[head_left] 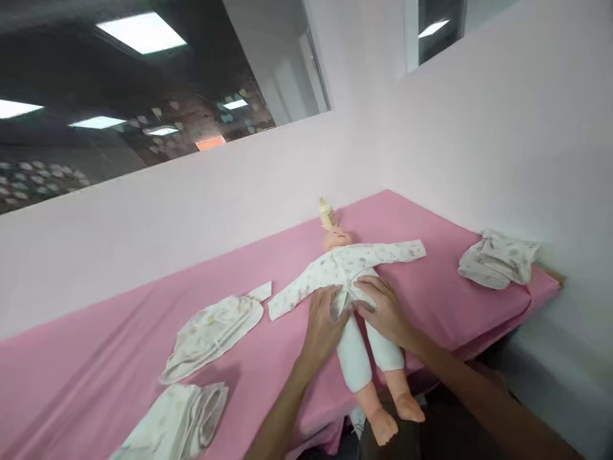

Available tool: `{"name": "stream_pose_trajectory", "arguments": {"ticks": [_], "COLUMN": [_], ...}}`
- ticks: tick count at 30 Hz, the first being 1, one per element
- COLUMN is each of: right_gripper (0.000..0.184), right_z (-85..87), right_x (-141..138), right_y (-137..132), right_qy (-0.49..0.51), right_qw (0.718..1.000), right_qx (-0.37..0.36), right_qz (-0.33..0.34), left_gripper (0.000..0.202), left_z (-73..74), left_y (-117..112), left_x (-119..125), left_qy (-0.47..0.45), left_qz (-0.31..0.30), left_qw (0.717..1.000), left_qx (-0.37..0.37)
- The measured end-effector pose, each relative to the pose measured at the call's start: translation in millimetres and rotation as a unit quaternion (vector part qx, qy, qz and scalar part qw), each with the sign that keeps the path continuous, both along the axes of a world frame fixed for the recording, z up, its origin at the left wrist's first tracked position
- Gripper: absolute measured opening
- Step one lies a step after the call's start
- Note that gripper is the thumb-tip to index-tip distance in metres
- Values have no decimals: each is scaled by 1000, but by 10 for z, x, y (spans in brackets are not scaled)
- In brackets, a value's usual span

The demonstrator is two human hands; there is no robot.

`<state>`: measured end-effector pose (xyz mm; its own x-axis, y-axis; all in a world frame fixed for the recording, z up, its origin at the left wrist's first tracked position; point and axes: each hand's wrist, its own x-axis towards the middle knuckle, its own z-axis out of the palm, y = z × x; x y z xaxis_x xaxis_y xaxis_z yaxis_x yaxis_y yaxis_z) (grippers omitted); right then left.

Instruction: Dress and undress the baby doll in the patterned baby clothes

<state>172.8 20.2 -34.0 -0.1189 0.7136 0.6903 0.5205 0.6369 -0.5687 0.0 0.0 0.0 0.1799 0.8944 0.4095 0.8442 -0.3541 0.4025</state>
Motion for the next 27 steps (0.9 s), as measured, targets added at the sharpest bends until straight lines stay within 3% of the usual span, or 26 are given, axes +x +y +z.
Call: {"name": "stream_pose_trajectory", "arguments": {"ticks": [5,12,15,20,23,27], "right_gripper": [22,26,26,22,22,23], "right_z": [-74,-74,-96,-148,-162,-53], "right_x": [279,624,687,652,606,556], "right_y": [-27,-88,-105,-1,91,107], "right_qy": [-36,-81,-108,-165,-133,20], "right_qw": [999,992,991,985,989,992], "right_qx": [-6,-37,-41,-45,-53,-122], "right_qz": [-6,93,62,-33,-45,-10], "left_gripper": [27,34,35,38,40,40], "left_z": [-9,74,28,4,12,84], "left_y": [-127,-148,-141,-180,-191,-138], "left_x": [-306,-373,-358,-356,-362,-361], "left_qy": [24,-1,-27,-91,-122,-169], "left_qz": [4,50,44,-20,22,80], "left_qw": [999,996,994,991,987,980], "left_qx": [26,-75,-95,-97,-103,-65]}}
